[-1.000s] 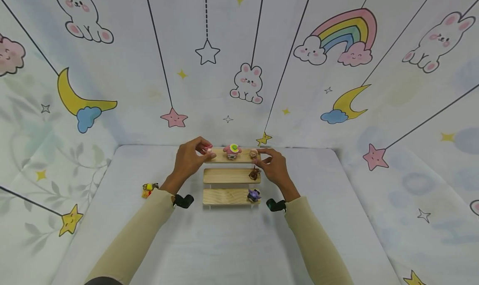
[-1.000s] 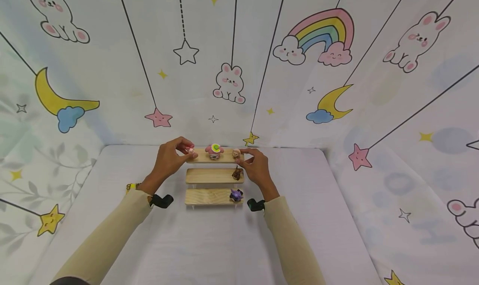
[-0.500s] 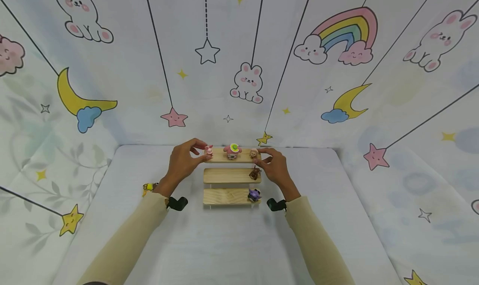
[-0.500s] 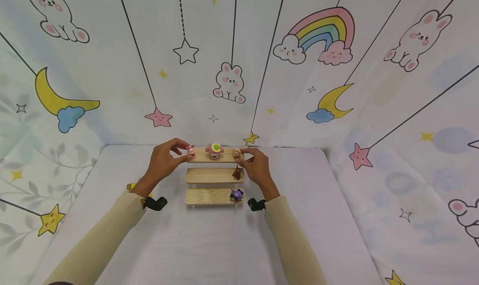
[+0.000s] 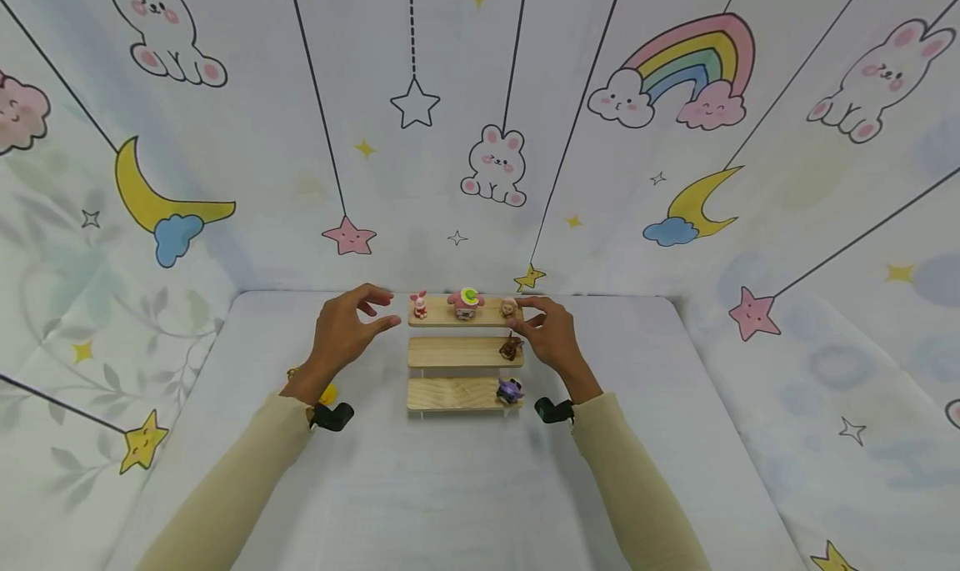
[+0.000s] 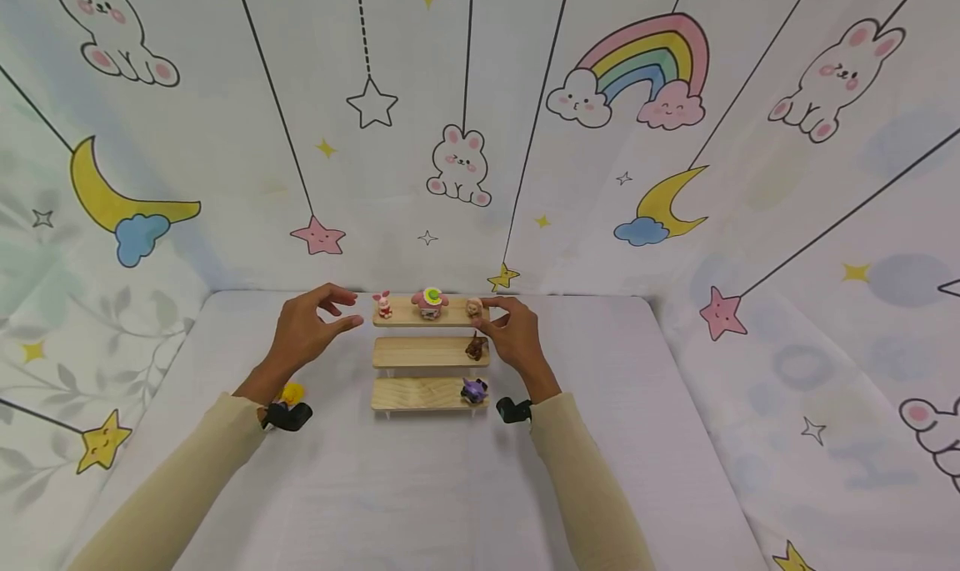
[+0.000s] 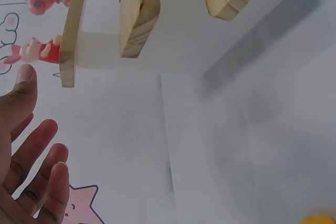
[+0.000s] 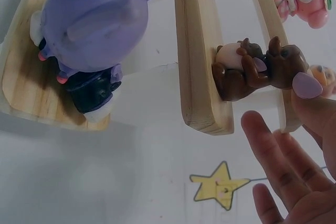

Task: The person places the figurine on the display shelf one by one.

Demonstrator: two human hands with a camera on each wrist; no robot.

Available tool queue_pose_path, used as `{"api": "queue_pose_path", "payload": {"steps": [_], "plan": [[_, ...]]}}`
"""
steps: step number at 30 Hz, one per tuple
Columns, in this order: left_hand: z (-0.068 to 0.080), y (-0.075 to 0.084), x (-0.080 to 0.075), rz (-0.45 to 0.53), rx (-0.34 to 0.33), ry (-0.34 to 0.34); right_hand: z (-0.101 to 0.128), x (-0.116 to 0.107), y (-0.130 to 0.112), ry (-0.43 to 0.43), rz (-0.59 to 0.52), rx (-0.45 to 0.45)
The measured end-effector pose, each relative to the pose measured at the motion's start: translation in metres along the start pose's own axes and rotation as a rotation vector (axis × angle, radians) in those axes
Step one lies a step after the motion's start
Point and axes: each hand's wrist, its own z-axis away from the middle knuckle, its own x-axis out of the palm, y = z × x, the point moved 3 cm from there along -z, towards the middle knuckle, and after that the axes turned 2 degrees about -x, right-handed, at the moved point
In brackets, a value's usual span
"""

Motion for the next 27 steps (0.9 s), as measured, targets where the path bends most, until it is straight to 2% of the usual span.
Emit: {"api": "queue_pose_path", "payload": {"steps": [17, 27], "plan": [[0.018, -0.032, -0.029, -0.067, -0.065, -0.016, 0.001, 0.000, -0.003, 0.002, -0.013, 0.002], [0.032, -0.053, -0.048, -0.115, -0.107, -0.001, 0.002, 0.000, -0.002, 0.009, -0.024, 0.003]]}}
